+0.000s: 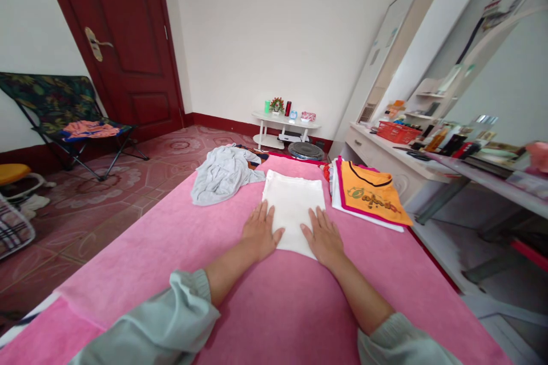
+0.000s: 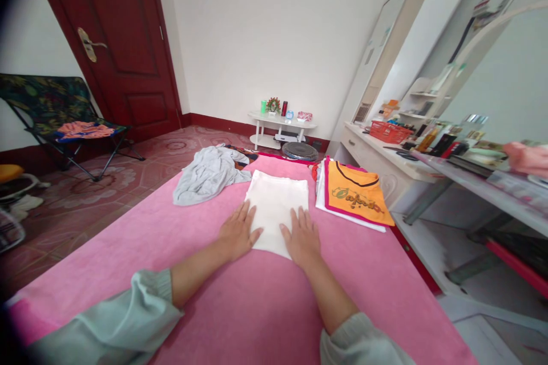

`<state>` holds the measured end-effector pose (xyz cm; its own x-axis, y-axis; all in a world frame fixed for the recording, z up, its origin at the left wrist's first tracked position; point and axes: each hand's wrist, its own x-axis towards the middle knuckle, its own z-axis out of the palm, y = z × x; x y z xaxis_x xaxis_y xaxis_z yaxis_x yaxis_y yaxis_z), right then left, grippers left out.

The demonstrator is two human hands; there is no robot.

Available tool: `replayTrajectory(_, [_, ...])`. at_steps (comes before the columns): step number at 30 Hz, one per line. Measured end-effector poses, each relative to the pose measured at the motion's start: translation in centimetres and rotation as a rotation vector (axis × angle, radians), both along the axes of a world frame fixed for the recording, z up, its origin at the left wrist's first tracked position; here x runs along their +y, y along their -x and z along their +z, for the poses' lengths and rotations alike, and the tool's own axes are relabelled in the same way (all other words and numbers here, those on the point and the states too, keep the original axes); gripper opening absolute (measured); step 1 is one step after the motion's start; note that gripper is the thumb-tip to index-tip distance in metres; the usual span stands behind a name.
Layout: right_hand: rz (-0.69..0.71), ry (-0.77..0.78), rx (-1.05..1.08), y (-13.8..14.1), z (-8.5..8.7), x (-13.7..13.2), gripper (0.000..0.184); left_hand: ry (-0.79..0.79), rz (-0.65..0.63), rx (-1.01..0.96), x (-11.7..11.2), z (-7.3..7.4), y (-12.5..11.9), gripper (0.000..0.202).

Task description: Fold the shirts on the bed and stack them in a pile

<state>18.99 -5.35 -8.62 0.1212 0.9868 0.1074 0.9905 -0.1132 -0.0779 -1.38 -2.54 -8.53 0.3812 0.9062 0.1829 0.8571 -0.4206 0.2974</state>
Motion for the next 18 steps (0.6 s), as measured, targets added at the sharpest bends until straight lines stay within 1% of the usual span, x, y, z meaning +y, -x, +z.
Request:
replayTrajectory(4, [-0.004,0.021,-0.059,-1.3,0.0,-2.2,0.065,0.011,0.075,-0.049,-0.6,0.3,1.0,0.062])
replayTrajectory(6, [0.0,0.001,-0.121,-1.6,0.6,-2.6,0.061,0.003,0.13,-0.09,-0.6,0.8,1.5,0.055])
replayTrajectory(8, [0.014,-0.038,-0.178,-1.6,2.0,-2.0,0.051,-0.022,0.174,-0.118,-0.4,1.6,1.8,0.052])
replayTrajectory(10, [0.054,-0.057,-0.172,-0.9,3.8,-0.2,0.037,-0.053,0.231,-0.125,-0.3,2.3,2.1,0.054])
replayTrajectory(13, [0.148,-0.029,0.004,1.3,6.1,4.0,0.03,-0.061,0.313,-0.116,-0.1,3.1,2.4,0.057])
replayTrajectory(15, [0.181,0.002,0.105,3.6,6.9,7.1,0.03,-0.025,0.317,-0.096,0.0,3.3,2.7,0.052])
replayTrajectory(18, [0.156,0.024,0.104,7.3,6.8,11.0,0.036,0.03,0.277,-0.046,0.1,3.4,3.2,0.048])
